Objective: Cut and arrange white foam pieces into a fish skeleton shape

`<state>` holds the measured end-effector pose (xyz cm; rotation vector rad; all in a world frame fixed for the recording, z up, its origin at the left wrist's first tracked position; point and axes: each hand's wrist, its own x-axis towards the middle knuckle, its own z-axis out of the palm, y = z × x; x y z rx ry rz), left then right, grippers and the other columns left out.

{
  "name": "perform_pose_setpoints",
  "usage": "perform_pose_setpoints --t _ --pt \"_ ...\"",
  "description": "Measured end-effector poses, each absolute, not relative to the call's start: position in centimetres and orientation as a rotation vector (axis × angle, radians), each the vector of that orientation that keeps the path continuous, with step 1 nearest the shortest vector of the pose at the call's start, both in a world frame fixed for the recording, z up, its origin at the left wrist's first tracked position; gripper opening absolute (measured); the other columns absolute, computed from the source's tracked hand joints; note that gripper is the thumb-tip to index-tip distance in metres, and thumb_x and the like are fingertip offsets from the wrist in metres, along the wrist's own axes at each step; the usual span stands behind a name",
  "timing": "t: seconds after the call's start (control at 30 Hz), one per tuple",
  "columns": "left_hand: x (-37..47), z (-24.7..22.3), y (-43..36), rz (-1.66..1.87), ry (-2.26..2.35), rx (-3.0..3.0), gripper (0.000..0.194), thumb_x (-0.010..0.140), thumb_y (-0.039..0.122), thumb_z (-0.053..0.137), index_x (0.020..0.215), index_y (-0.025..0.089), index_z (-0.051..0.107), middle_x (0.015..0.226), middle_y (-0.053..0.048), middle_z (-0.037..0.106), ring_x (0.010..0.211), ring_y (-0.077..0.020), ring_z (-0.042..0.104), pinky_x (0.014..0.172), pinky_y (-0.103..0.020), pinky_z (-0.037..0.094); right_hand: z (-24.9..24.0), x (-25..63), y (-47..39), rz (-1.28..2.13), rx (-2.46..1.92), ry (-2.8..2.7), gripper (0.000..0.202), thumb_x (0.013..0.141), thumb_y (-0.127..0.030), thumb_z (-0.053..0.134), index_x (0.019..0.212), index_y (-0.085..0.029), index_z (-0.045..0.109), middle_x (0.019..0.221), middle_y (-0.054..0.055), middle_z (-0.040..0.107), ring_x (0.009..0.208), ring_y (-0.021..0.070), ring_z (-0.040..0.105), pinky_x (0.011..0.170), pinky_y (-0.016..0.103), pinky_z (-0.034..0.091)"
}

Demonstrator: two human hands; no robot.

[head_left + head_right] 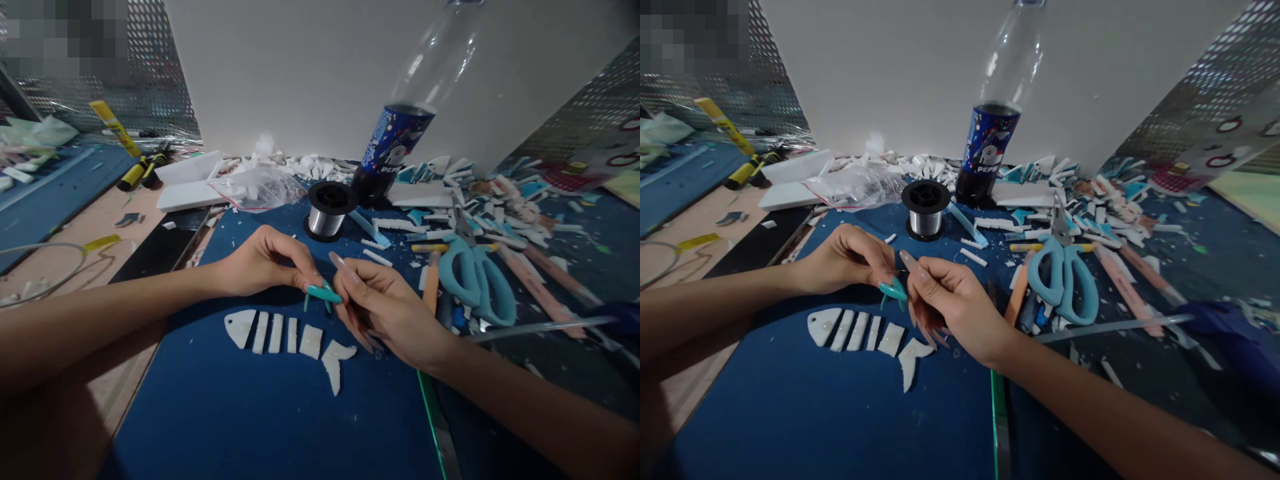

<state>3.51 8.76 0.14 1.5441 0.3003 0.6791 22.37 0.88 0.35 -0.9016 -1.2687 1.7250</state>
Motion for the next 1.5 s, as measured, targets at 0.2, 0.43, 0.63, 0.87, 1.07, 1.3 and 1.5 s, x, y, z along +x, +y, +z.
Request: perform_pose_setpoints --t 0.2,0.43,0.63,0.87,1.07,1.3,1.5 --pt "3.55 0.08 8.83 0.686 0.31 1.616 0.014 0.075 0.029 0.077 0.07 0.017 0.074 0.073 -0.004 0.075 0.069 -0.0148 0.071 0.069 -0.025 0.06 0.34 22.49 0.95 1.714 -0.921 -1.293 0.034 0.092 -0.042 0.052 0.066 -0.02 0.049 0.047 -0.007 0.051 0.031 0.0032 0.04 0.029 0.014 0.027" --pt "3.56 0.02 8.87 0.692 0.296 1.59 0.011 0.074 0.027 0.078 0.071 0.018 0.075 0.073 -0.003 0.075 0.067 -0.013 0.071 0.068 -0.023 0.06 0.28 22.5 0.96 1.725 -0.89 -1.29 0.034 0.092 -0.042 0.053 0.066 -0.02 0.05 0.046 -0.008 0.051 0.031 0.0031 0.039 0.03 0.015 0.03" --pt "3.62 -0.11 8.98 0.686 0.241 1.499 0.009 0.072 0.01 0.078 0.074 0.019 0.077 0.074 -0.002 0.076 0.068 -0.0107 0.07 0.068 -0.018 0.059 0.01 22.58 0.98 1.725 -0.854 -1.28 0.034 0.094 -0.039 0.052 0.067 -0.018 0.05 0.048 -0.007 0.052 0.031 0.0022 0.039 0.031 0.014 0.031" --pt "3.58 -0.13 8.98 0.681 0.223 1.49 0.017 0.072 0.004 0.076 0.077 0.02 0.078 0.075 -0.001 0.076 0.068 -0.0102 0.07 0.068 -0.017 0.059 0.12 22.38 1.08 1.732 -0.864 -1.274 0.034 0.094 -0.04 0.052 0.067 -0.019 0.05 0.047 -0.007 0.053 0.03 0.0021 0.039 0.03 0.014 0.029" --pt "3.68 -0.05 9.01 0.676 0.289 1.522 0.008 0.069 0.015 0.081 0.072 0.021 0.077 0.072 -0.002 0.075 0.065 -0.0124 0.07 0.066 -0.02 0.06 -0.05 22.52 1.05 1.735 -0.85 -1.272 0.034 0.094 -0.039 0.051 0.067 -0.019 0.051 0.048 -0.007 0.053 0.03 0.0018 0.038 0.03 0.014 0.028" --pt "3.73 0.0 9.01 0.669 0.272 1.53 0.012 0.07 0.01 0.079 0.073 0.021 0.077 0.073 -0.001 0.075 0.067 -0.0112 0.07 0.067 -0.018 0.059 0.16 22.42 0.97 1.728 -0.879 -1.288 0.034 0.093 -0.039 0.052 0.066 -0.018 0.05 0.046 -0.008 0.052 0.029 0.0012 0.037 0.03 0.014 0.027" --pt "3.54 -0.16 8.91 0.644 0.28 1.575 0.018 0.072 0.002 0.074 0.076 0.019 0.077 0.075 0.0 0.075 0.068 -0.0094 0.07 0.067 -0.016 0.058 0.19 22.44 1.05 1.732 -0.908 -1.304 0.034 0.094 -0.039 0.051 0.067 -0.019 0.049 0.045 -0.008 0.051 0.028 0.001 0.035 0.029 0.014 0.025"
